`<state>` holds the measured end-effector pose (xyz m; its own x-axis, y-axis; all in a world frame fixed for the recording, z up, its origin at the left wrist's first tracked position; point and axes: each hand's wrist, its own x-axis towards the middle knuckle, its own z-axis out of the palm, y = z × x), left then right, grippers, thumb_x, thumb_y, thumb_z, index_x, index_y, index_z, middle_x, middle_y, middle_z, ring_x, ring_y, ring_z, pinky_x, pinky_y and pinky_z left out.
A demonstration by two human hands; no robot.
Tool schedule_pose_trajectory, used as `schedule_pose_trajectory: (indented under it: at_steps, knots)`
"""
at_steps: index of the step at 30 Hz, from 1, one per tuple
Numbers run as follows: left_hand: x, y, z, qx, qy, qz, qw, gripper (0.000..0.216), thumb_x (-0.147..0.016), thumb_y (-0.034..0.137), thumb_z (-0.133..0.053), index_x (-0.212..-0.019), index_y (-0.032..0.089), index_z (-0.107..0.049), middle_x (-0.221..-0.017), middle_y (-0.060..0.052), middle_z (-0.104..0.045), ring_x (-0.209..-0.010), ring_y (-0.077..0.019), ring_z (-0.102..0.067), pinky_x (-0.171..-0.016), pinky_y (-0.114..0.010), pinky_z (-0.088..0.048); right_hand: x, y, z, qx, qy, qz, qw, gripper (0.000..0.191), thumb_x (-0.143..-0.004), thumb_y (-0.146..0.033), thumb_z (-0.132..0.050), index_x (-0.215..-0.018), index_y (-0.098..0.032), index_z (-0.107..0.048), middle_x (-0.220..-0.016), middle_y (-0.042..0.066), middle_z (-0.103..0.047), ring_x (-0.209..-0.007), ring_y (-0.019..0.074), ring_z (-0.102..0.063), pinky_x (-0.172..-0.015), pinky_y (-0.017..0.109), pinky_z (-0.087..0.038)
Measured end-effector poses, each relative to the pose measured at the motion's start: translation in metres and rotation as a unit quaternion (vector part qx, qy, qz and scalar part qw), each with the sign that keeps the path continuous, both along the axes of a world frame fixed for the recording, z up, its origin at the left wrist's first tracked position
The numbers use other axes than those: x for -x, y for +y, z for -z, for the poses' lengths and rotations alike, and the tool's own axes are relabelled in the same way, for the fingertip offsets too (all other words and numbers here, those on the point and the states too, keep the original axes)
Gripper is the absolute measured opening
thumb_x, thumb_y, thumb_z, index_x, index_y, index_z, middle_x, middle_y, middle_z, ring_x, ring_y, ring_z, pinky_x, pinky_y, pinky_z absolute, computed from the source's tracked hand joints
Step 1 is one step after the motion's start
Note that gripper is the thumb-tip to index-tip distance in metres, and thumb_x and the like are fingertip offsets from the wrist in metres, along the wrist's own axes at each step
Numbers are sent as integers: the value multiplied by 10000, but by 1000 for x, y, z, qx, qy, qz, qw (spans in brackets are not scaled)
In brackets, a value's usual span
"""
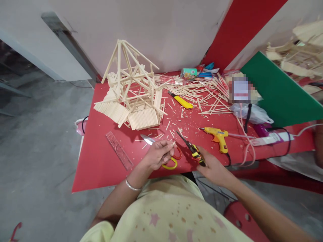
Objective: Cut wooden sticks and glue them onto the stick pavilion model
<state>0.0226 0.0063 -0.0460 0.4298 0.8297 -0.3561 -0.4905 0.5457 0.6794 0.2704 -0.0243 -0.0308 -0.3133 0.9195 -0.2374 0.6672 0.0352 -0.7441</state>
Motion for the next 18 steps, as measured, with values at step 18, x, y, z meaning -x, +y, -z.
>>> schedule_pose_trajectory:
  at_steps: [18]
  knots:
    - [-7, -12, 12, -96, 144, -83, 981, 352, -870, 507, -681, -901, 179, -560, -482, 42, -609, -306, -86, -471, -327, -167, -356, 40, -17, 9, -127, -126, -4, 984, 778, -757, -201, -570, -1496, -157, -333, -1312, 185, -572, -1250, 346, -543, -1023, 539, -479]
